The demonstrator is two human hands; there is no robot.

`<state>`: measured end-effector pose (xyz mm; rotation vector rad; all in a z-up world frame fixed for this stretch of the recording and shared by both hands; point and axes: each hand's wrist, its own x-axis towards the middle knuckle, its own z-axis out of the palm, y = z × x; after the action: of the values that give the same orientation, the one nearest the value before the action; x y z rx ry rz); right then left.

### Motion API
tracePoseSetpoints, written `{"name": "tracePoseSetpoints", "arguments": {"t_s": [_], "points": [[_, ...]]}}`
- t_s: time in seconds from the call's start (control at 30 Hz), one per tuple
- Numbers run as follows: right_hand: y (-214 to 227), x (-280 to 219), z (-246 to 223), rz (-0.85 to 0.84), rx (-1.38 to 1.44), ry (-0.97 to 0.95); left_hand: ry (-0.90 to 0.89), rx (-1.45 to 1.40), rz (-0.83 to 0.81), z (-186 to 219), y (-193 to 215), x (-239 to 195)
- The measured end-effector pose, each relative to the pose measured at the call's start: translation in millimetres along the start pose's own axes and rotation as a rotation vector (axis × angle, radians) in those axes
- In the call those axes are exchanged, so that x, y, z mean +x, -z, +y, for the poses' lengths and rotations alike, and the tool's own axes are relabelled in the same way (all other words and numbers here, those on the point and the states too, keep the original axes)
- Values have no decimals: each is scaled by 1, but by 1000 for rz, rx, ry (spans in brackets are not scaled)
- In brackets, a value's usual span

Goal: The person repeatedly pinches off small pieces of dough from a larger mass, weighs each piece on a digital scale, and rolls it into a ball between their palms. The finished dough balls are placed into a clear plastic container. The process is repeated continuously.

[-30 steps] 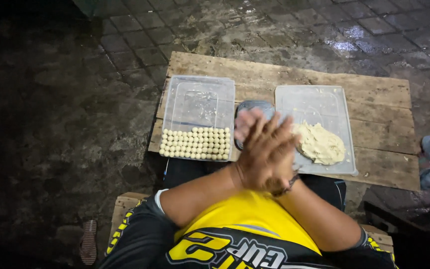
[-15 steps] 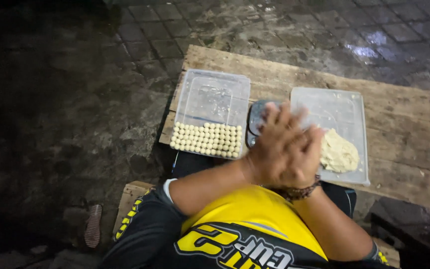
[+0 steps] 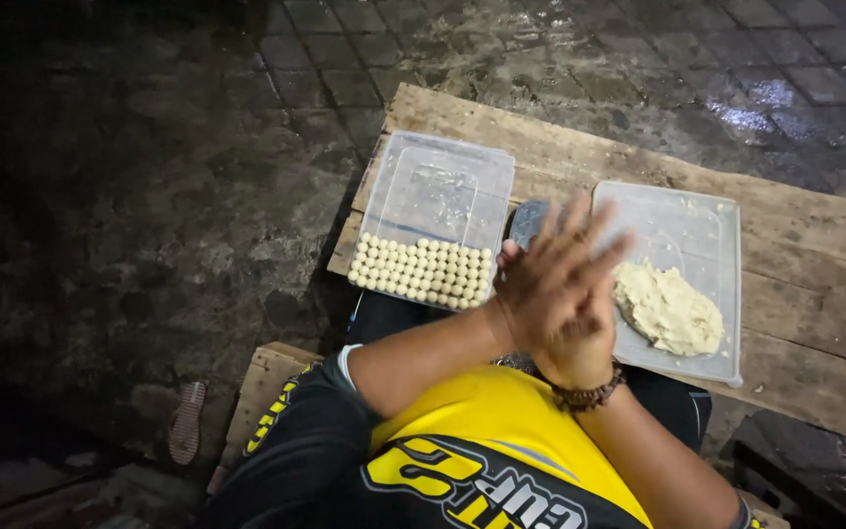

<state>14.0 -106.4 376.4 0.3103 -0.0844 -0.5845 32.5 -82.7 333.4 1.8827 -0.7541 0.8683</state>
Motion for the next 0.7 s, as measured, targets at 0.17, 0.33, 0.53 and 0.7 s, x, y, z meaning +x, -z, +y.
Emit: {"name": "tracePoseSetpoints", "arguments": {"t_s": [0.17,0.33,0.53,0.7], "points": [[-16,44,-42,-112,-808,-879,12,-35,-23,35,-15,-15],[-22,5,-16,81,-406,-424,-50,118,-32,-6,2,3],[-6,2,0,58,-468,-428,24,53,-14,18,-7,-7],[-24,22,-32,55,-723,-845,-15,116,-12,-3,-2,-7]]}}
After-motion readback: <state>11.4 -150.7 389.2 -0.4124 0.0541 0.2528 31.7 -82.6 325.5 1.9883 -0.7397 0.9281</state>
